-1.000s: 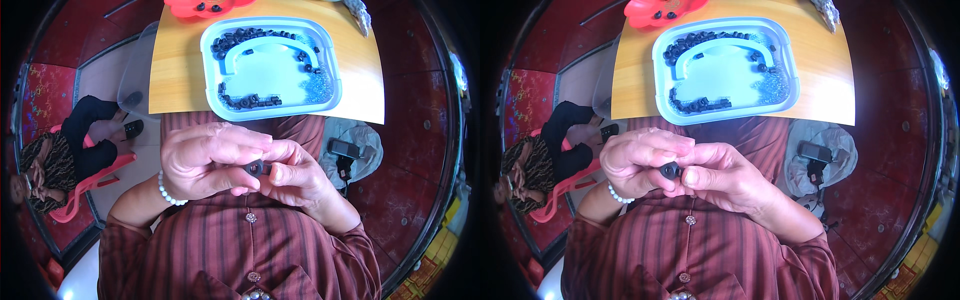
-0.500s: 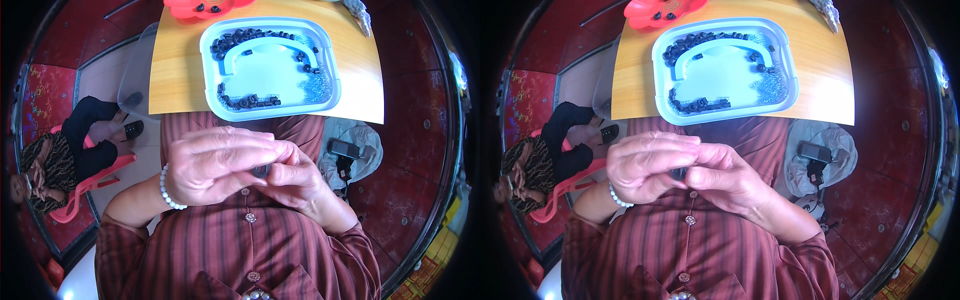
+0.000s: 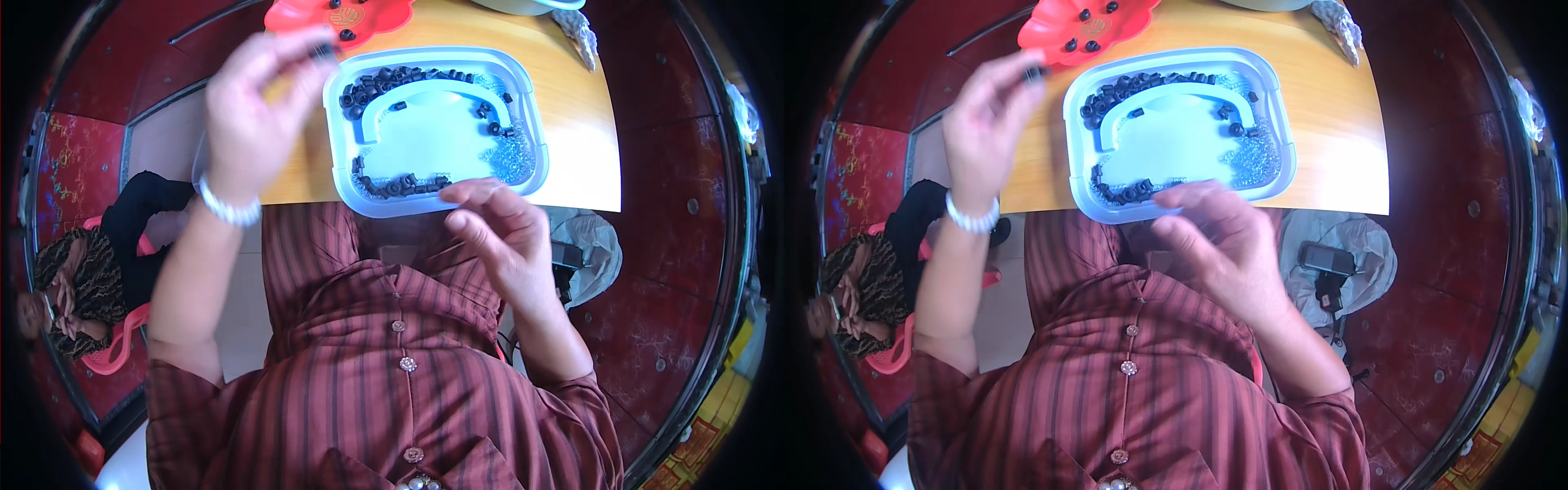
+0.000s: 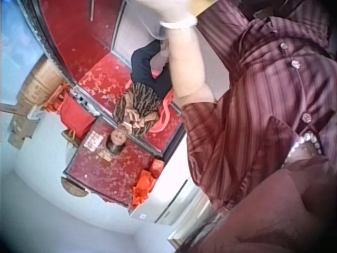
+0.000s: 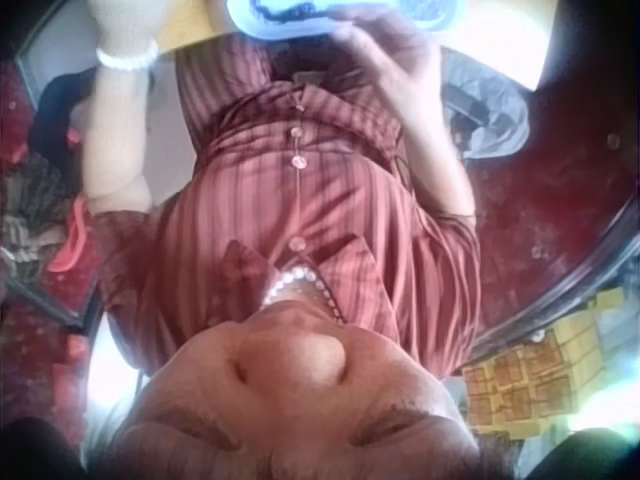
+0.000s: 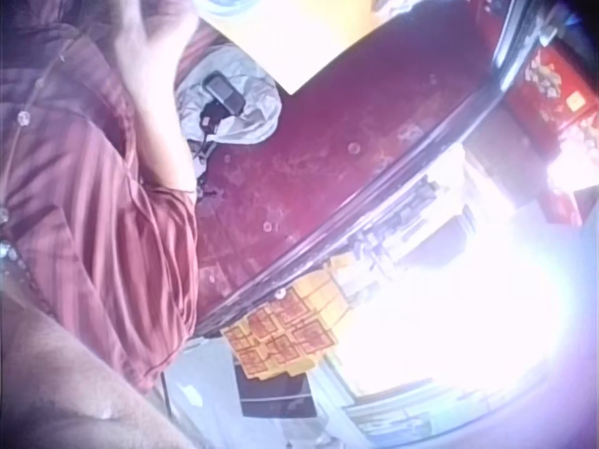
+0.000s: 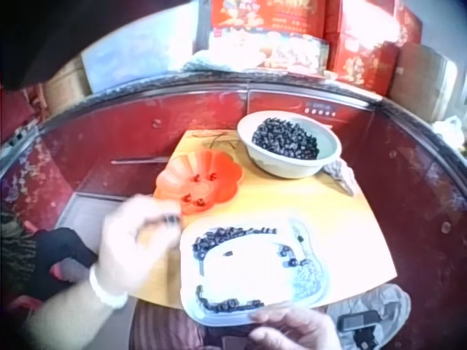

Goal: The person sorts through small black plastic parts by hand, taking them from a white container and placing some into a red bowl and others into a blue bowl.

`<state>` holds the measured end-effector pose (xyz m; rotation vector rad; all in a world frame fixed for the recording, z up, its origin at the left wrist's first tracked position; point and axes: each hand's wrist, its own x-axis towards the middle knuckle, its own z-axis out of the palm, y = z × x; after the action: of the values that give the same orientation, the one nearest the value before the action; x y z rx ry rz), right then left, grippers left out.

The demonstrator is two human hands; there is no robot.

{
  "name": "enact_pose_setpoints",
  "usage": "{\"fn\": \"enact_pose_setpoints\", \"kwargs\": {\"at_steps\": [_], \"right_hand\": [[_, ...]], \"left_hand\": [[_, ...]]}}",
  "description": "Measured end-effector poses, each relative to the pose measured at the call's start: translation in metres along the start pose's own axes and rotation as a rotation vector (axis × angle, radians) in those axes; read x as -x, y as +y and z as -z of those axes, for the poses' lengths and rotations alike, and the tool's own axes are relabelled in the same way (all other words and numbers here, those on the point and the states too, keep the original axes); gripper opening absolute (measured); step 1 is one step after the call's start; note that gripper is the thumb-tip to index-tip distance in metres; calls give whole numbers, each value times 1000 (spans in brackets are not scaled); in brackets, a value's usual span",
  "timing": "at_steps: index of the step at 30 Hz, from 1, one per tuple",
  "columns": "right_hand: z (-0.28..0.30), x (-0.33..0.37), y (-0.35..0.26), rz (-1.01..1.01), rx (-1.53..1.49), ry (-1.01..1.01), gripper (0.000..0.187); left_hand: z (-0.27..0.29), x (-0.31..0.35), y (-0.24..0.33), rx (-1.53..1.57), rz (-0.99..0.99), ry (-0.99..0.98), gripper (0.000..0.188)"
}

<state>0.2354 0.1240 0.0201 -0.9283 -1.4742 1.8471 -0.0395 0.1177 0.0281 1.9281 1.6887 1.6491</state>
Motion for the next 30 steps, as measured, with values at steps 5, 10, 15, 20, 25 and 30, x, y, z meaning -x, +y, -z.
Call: {"fn": "enact_pose_setpoints", "kwargs": {"at_steps": [5, 10, 15, 20, 25, 30], "right_hand": [[30, -28, 4, 334, 908, 221, 13], [39, -42, 2, 392, 1240, 225, 12], [44, -54, -1, 321, 1282, 194, 12], [30, -61, 7, 400, 1307, 148, 16], [31, -57, 6, 351, 1295, 197, 17], [28, -52, 10, 353, 1250, 140, 16]], "left_hand": [[10, -70, -51, -254, 180, 15, 15], [1, -95, -92, -214, 387, -16, 16], [-32, -86, -63, -324, 122, 50, 13], [-69, -50, -33, -75, 17, -510, 12], [-65, -32, -24, -446, -98, -671, 14], [-60, -6, -25, -552, -197, -645, 14]]}}
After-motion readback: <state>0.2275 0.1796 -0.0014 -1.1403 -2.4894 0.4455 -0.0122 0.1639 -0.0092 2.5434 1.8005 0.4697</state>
